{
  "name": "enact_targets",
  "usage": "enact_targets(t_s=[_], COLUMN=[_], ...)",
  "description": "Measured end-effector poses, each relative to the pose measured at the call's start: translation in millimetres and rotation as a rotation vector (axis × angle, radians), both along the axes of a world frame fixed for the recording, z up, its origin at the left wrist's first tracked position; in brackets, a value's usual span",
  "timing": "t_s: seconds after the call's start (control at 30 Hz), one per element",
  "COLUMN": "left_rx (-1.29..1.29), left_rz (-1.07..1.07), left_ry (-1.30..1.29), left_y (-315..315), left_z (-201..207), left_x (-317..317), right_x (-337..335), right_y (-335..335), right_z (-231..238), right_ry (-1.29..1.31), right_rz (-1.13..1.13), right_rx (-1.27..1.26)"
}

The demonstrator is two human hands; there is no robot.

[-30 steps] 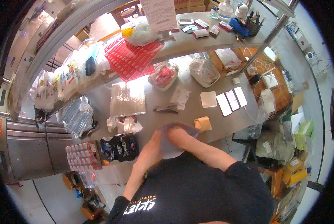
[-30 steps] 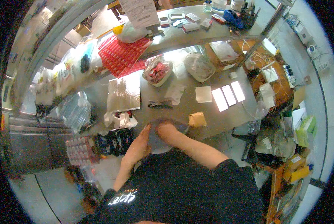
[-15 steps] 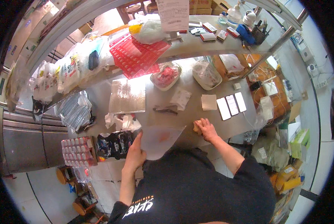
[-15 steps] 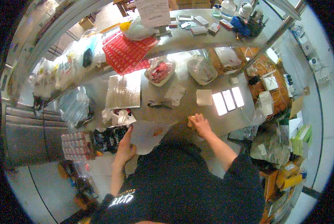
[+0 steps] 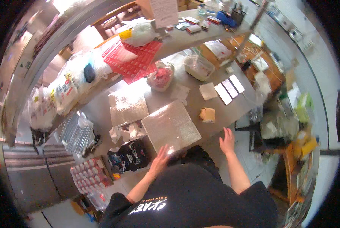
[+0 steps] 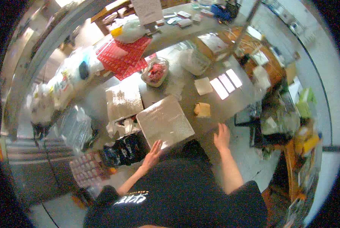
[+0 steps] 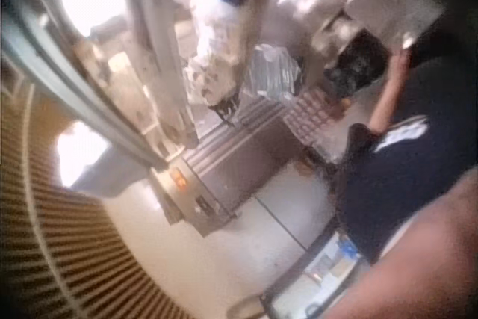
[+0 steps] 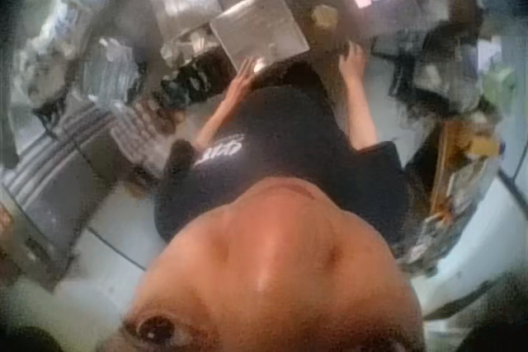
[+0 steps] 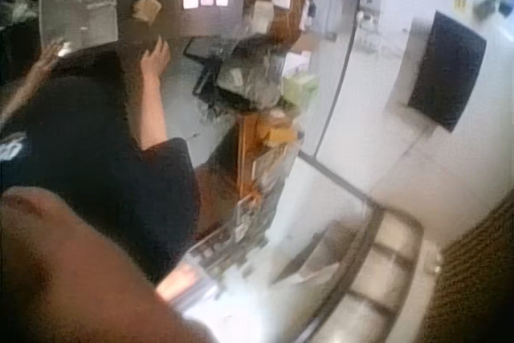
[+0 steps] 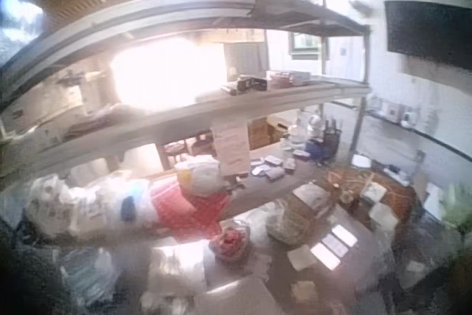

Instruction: The person assembles a wrap by placing lettuce and tomato slices on paper, adds a cooked egg, and wraps it. They then pack the wrap into a plastic bag with a receipt and place it on the counter.

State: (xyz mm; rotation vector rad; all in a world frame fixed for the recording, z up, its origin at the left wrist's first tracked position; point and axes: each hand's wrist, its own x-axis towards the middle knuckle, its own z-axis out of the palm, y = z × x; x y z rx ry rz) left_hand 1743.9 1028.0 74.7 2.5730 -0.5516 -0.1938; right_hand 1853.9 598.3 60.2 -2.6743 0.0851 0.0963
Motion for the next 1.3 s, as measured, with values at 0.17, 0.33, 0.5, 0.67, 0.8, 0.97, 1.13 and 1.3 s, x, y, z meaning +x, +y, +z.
enact_targets(t_s=[0.17,0.33,0.5,0.67,0.8,0.97,1.13,1.3], left_rx=[0.146,0.315,0.611,0.569,0.621,0.234,0.109,-0.200], left_rz=[-0.070,-0.096,-0.254,-0.556,-0.836,-1.090,-1.271,-1.568], left_ry=[0.353,0.423,0.333,0.382,0.380,0.218,0.414,0.765], left_y=[5,-5,-33,-101,-197,-328,-409,-489], left_z=[-55,-57,-61,-27,35,88,99,102], left_x=[-18,-21,-27,-43,-78,-180,-334,-469], right_x=[-232,-538,-692,-737,-834,-1012,-1070,-1050], right_y=[-41,-65,-48,-14,-13,37,89,100], right_z=[-12,59,95,84,126,200,199,220], right_ry=[0.113,0.340,0.379,0.167,-0.110,-0.189,0.001,-0.021], right_rz=[-0.475,-1.151,-1.822,-1.783,-1.695,-1.666,-1.717,-2.231], right_rx=[0.068,-0.286,-0.230,-0.266,-0.556,-1.125,-1.235,-1.167])
